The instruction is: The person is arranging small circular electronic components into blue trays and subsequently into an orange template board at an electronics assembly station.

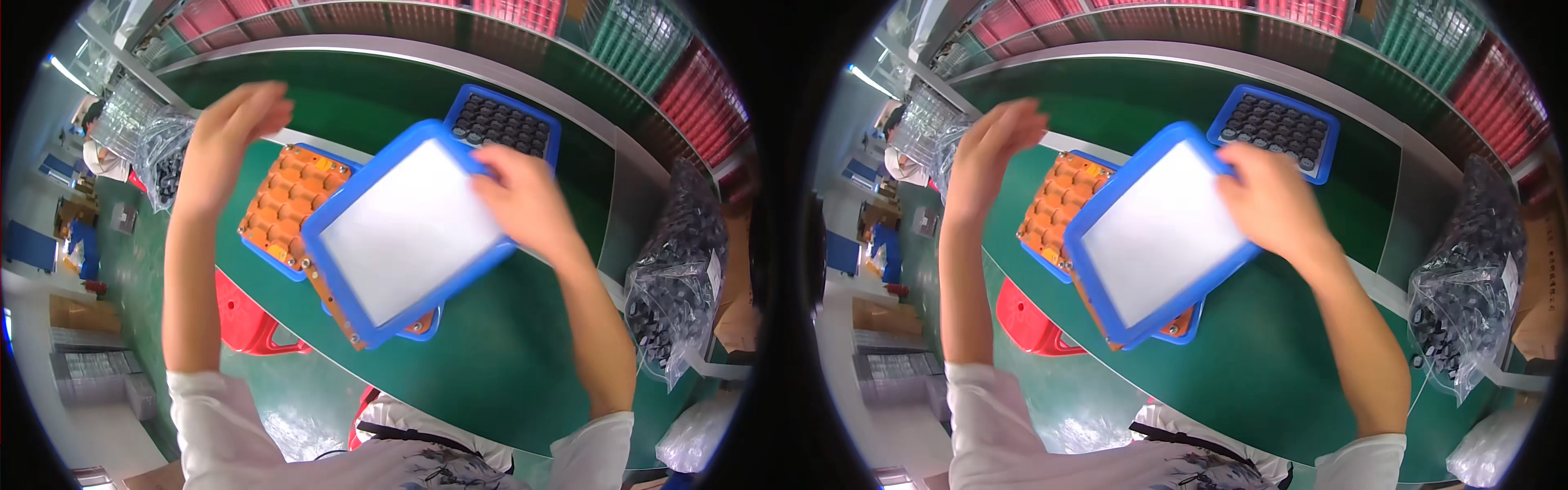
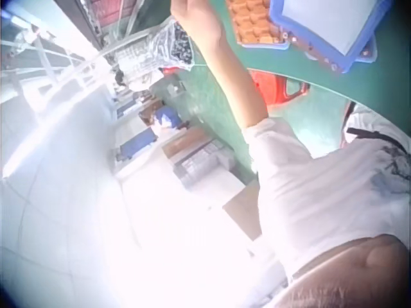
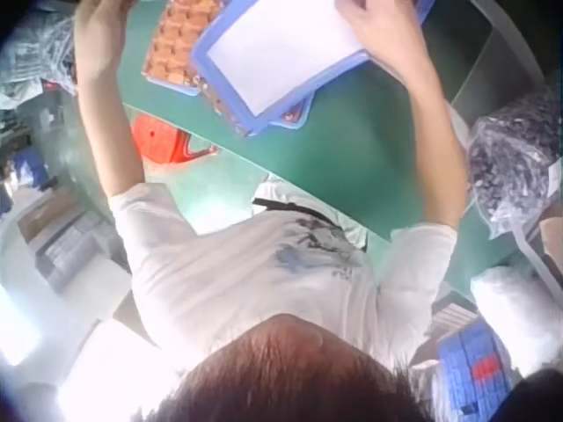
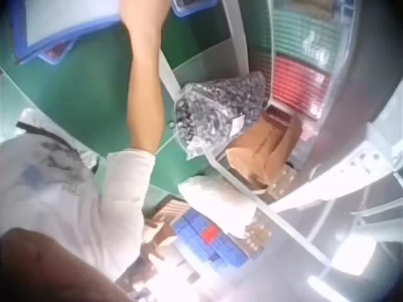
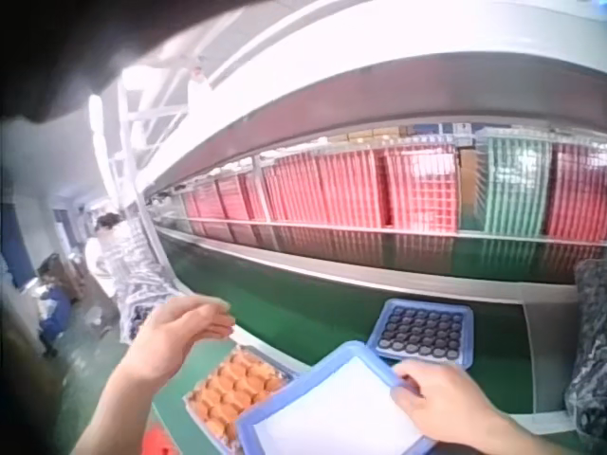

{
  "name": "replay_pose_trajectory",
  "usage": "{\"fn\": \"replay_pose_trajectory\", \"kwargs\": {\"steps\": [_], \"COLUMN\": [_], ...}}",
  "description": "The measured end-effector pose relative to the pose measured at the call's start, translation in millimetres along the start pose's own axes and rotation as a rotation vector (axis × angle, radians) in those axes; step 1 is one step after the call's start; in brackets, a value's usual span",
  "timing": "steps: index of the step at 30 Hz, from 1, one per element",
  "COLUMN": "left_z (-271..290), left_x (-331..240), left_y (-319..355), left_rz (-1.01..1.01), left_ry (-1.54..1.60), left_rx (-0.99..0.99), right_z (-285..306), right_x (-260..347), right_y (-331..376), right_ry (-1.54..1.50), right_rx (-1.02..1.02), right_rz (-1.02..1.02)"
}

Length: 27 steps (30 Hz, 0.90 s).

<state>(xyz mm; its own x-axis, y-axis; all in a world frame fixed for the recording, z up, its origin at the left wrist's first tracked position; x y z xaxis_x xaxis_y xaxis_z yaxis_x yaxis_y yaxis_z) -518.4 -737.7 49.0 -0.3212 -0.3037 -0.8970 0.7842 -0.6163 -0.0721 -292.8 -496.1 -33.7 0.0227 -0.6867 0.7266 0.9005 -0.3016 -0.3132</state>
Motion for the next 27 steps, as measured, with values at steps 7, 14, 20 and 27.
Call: {"fn": "replay_pose_trajectory", "kwargs": {"steps": [7, 14, 20, 27], "left_z": [-158.2, -262.9, -282.9, -480.5], "left_x": [6.9, 64.4, 13.5, -72.3], "left_y": [232.5, 251.1, 253.5, 181.1], "left_rz": [-0.350, -0.462, -0.585, -0.722], "left_ry": [-0.121, -0.317, -0.439, -0.248], "left_rx": [0.390, 0.598, 0.609, 0.502], "right_z": [58.2, 26.1, 104.5, 127.2], "right_x": [-5.1, 7.7, -75.4, -122.1], "right_y": [290.1, 393.5, 377.3, 340.5], "right_ry": [0.011, 0.325, 0.771, 1.160], "right_rx": [-0.541, -0.582, -0.622, -0.447], "right_rz": [-0.581, -0.611, -0.536, -0.466]}}
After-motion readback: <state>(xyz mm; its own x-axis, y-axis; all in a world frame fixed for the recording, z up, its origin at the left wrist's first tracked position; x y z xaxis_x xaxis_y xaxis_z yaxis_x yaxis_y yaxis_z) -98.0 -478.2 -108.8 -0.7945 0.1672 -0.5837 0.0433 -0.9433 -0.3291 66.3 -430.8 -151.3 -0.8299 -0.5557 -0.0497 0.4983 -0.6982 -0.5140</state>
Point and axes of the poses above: each hand's wrist, its own y-axis away from the middle knuckle, its own z-axis out of the back of the hand, x = y × z, the point moved 1 cm from there along -y, towards the middle knuckle, and after that the axes turned 11 degrees about z, right-handed, at the moved point
